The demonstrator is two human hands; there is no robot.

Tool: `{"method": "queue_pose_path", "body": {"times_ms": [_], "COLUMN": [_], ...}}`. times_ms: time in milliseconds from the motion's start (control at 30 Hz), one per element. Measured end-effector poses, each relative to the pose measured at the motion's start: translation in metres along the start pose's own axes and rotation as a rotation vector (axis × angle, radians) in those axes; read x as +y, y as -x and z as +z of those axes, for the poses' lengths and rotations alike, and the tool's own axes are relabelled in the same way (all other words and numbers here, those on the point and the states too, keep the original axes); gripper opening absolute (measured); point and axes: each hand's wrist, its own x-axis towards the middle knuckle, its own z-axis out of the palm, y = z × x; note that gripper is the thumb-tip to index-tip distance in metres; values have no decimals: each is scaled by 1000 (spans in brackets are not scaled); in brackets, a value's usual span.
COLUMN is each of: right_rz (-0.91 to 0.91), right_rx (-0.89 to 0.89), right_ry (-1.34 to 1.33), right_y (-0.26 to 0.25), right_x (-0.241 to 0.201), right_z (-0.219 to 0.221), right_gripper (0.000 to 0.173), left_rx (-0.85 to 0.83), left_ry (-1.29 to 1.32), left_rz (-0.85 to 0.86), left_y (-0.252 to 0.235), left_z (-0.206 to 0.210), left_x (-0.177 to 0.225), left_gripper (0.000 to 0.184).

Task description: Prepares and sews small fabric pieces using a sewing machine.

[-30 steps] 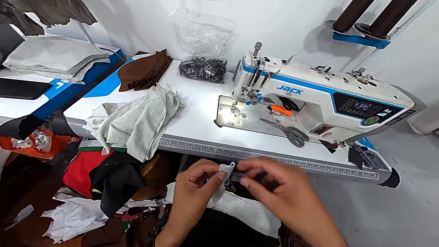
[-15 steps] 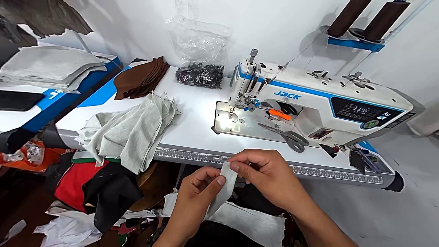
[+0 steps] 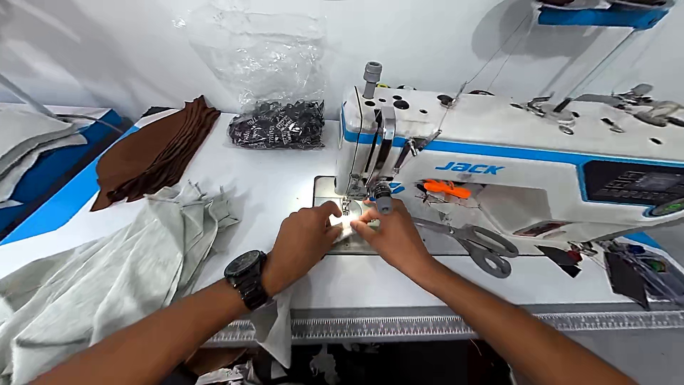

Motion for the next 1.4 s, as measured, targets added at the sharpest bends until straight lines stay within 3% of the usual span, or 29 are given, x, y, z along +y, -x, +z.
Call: {"method": "queue_pose_path", "body": {"times_ms": [100,367,700,1400], "right_rz": [-34,-40,-132,-215], "right_rx": [-35,-22,-19,-53], "right_ry": [87,142,113,244], "right_y": [-11,-18,-3,2], "right_x": [11,23,29,29], "right_z": [4,12,8,5], "right_gripper": [30,29,10,20], "left_rx": [3,161,239,233], "left_ry": [-65,-129,-151,-143], "left_rz": [32,104,76,60], "left_y": [-12,-17,-16,-16], "left_z": [11,21,27,28], "left_x": [-9,-23,-19,-21], "left_gripper": [7,11,8,11]}}
